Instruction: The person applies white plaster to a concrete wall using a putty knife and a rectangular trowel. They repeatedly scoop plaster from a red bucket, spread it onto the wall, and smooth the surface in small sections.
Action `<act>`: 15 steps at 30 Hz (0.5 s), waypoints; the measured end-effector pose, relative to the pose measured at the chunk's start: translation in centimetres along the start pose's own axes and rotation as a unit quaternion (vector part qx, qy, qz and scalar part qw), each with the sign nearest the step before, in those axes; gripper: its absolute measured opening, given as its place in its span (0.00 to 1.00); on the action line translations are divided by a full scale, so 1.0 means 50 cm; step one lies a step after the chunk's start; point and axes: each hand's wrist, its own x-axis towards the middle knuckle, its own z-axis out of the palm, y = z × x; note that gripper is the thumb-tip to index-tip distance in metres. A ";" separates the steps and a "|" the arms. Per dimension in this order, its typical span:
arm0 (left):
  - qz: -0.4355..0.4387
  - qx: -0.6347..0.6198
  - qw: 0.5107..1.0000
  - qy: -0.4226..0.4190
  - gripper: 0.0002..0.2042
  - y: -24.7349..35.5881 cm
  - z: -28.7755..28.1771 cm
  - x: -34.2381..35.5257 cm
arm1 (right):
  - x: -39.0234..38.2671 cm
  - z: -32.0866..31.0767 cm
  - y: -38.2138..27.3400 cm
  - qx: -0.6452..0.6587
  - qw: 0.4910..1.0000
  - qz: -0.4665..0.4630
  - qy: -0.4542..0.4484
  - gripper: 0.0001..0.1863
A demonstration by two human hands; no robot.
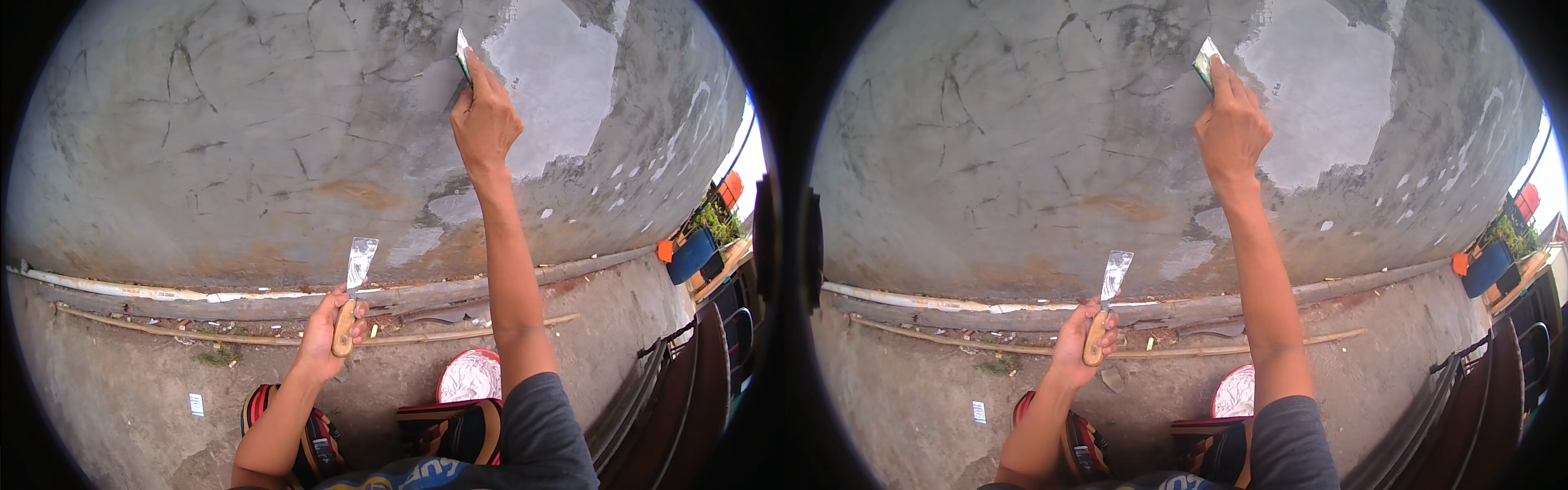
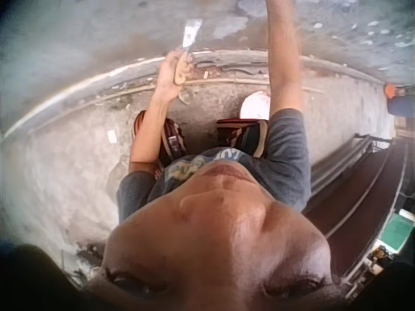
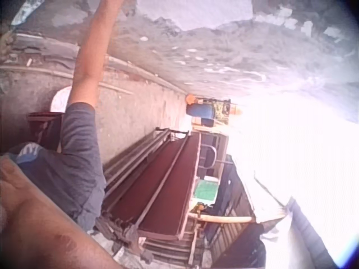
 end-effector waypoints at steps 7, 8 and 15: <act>0.002 -0.017 1.000 0.004 0.21 -0.003 -0.002 0.001 | -0.193 0.062 -0.077 -0.009 0.992 -0.109 -0.060 0.36; 0.000 -0.016 1.000 0.007 0.21 -0.003 -0.002 0.001 | -0.212 0.054 -0.084 0.010 0.988 -0.126 -0.085 0.35; 0.009 -0.007 1.000 -0.007 0.20 0.006 0.004 -0.011 | -0.117 0.013 -0.051 0.042 0.998 -0.049 0.021 0.31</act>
